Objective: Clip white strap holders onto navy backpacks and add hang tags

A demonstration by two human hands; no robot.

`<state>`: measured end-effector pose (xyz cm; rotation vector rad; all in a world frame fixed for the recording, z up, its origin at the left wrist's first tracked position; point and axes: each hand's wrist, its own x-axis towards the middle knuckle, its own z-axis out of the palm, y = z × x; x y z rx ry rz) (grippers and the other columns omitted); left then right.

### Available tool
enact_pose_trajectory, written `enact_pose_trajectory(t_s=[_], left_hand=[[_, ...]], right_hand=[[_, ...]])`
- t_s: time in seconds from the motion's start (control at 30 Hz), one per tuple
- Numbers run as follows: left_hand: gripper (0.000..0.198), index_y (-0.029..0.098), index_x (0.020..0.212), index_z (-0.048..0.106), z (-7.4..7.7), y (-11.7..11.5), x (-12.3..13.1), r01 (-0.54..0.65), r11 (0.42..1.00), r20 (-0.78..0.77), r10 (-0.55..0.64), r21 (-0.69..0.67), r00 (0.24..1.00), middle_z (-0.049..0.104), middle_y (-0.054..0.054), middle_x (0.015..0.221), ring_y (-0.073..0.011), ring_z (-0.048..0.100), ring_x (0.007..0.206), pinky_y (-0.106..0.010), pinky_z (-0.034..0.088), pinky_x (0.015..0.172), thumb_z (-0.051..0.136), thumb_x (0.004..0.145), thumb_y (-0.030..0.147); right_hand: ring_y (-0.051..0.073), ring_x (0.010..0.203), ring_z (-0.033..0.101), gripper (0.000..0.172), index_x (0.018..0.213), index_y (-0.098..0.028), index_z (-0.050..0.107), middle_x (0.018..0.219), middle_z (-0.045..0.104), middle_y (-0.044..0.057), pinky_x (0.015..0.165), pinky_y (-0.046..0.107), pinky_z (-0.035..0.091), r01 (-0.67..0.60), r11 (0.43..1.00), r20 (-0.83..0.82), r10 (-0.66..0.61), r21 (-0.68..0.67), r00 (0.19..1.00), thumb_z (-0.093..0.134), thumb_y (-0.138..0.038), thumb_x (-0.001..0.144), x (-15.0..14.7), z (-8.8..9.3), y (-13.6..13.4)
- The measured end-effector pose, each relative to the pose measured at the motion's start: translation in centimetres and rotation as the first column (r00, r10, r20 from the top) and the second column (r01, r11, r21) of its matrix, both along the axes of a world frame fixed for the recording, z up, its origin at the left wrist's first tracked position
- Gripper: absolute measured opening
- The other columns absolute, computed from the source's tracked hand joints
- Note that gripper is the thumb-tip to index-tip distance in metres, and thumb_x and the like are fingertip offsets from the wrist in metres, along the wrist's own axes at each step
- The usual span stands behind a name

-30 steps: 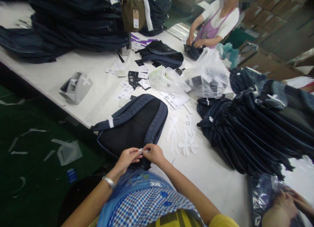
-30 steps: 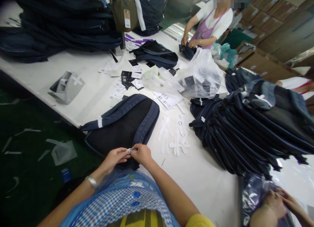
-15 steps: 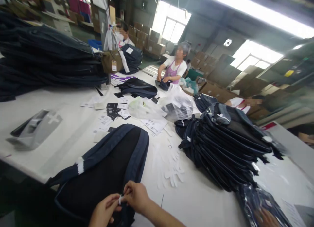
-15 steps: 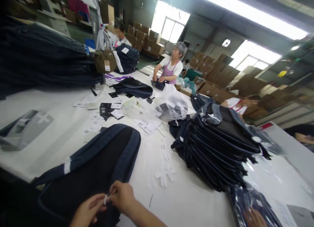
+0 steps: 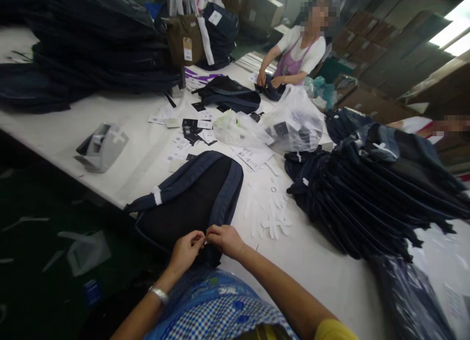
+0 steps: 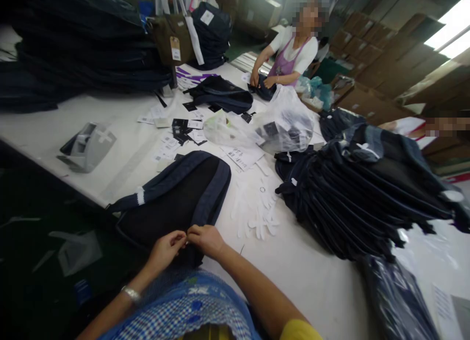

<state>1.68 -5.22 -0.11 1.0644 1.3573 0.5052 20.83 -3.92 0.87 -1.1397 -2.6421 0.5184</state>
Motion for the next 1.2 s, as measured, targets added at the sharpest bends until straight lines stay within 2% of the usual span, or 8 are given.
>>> enact_pose_trajectory(t_s=[0.13,0.3,0.47,0.63,0.77,0.87,1.1,1.2], left_hand=[[0.036,0.015,0.086,0.064,0.1,0.2,0.1,-0.049,0.999,0.081,0.049,-0.010,0.995,0.064,-0.004,0.077,-0.0166,0.060,0.071,-0.025,0.048,0.064,0.060,0.074,0.048],[0.037,0.013,0.087,0.061,0.0,0.1,0.1,-0.118,0.988,0.205,0.137,-0.104,0.969,0.059,-0.003,0.077,-0.0128,0.054,0.070,-0.023,0.044,0.064,0.066,0.071,0.047],[0.038,0.013,0.091,0.060,0.0,-0.1,-0.6,-0.126,0.967,0.320,0.195,-0.223,0.927,0.055,0.000,0.077,-0.0088,0.050,0.068,-0.020,0.041,0.064,0.070,0.072,0.043],[0.044,0.013,0.093,0.059,0.5,0.1,-1.3,-0.137,0.920,0.401,0.290,-0.368,0.869,0.053,0.002,0.076,-0.0059,0.047,0.065,-0.017,0.039,0.062,0.078,0.065,0.041],[0.046,0.013,0.092,0.059,0.7,0.2,-1.5,-0.122,0.903,0.419,0.306,-0.412,0.855,0.053,0.002,0.075,-0.0056,0.048,0.065,-0.017,0.041,0.063,0.081,0.062,0.039],[0.043,0.014,0.092,0.057,0.7,0.2,-1.4,-0.118,0.916,0.391,0.277,-0.383,0.878,0.053,0.002,0.075,-0.0061,0.049,0.066,-0.017,0.042,0.063,0.079,0.067,0.041],[0.030,0.015,0.089,0.057,1.7,-0.3,-1.3,-0.055,0.982,0.311,0.110,-0.179,0.944,0.055,0.000,0.079,-0.0098,0.053,0.075,-0.018,0.043,0.067,0.065,0.080,0.042],[0.028,0.016,0.089,0.058,1.8,-0.4,-1.2,-0.047,0.994,0.286,0.074,-0.100,0.955,0.060,-0.002,0.087,-0.0147,0.058,0.087,-0.021,0.047,0.071,0.061,0.082,0.043]], right_hand=[[0.012,0.075,0.055,0.014,0.092,-0.021,0.064,0.102,0.066,0.001,0.064,0.028,0.035,-0.101,0.993,-0.038,0.103,0.063,0.994,0.051,-0.020,0.095,0.8,0.3,0.4],[0.013,0.077,0.056,0.021,0.094,-0.020,0.064,0.097,0.066,0.002,0.064,0.029,0.033,-0.146,0.981,-0.054,0.154,0.131,0.987,0.044,-0.022,0.100,1.1,0.2,0.3],[0.013,0.080,0.055,0.025,0.093,-0.020,0.063,0.102,0.066,0.002,0.066,0.030,0.033,-0.152,0.978,-0.054,0.161,0.142,0.985,0.040,-0.023,0.101,0.9,-0.1,0.3],[0.013,0.083,0.056,0.025,0.099,-0.022,0.064,0.104,0.067,0.002,0.066,0.030,0.034,-0.128,0.982,-0.068,0.139,0.141,0.988,0.039,-0.024,0.101,0.9,-0.1,0.2],[0.012,0.083,0.058,0.025,0.095,-0.021,0.064,0.102,0.067,0.002,0.066,0.029,0.035,-0.125,0.980,-0.044,0.134,0.157,0.990,0.040,-0.023,0.101,0.7,-0.2,0.2],[0.012,0.081,0.059,0.025,0.092,-0.021,0.065,0.101,0.068,0.001,0.064,0.027,0.036,-0.110,0.979,-0.057,0.122,0.174,0.991,0.041,-0.023,0.101,0.7,-0.3,0.1],[0.013,0.081,0.060,0.024,0.099,-0.024,0.066,0.102,0.067,0.000,0.069,0.026,0.043,0.148,0.989,-0.228,-0.145,-0.005,0.963,0.043,-0.020,0.098,1.8,0.0,-2.1],[0.013,0.083,0.059,0.019,0.098,-0.022,0.064,0.101,0.065,0.002,0.074,0.024,0.045,0.323,0.929,-0.305,-0.364,-0.178,0.880,0.045,-0.024,0.098,1.2,0.7,-3.0]])
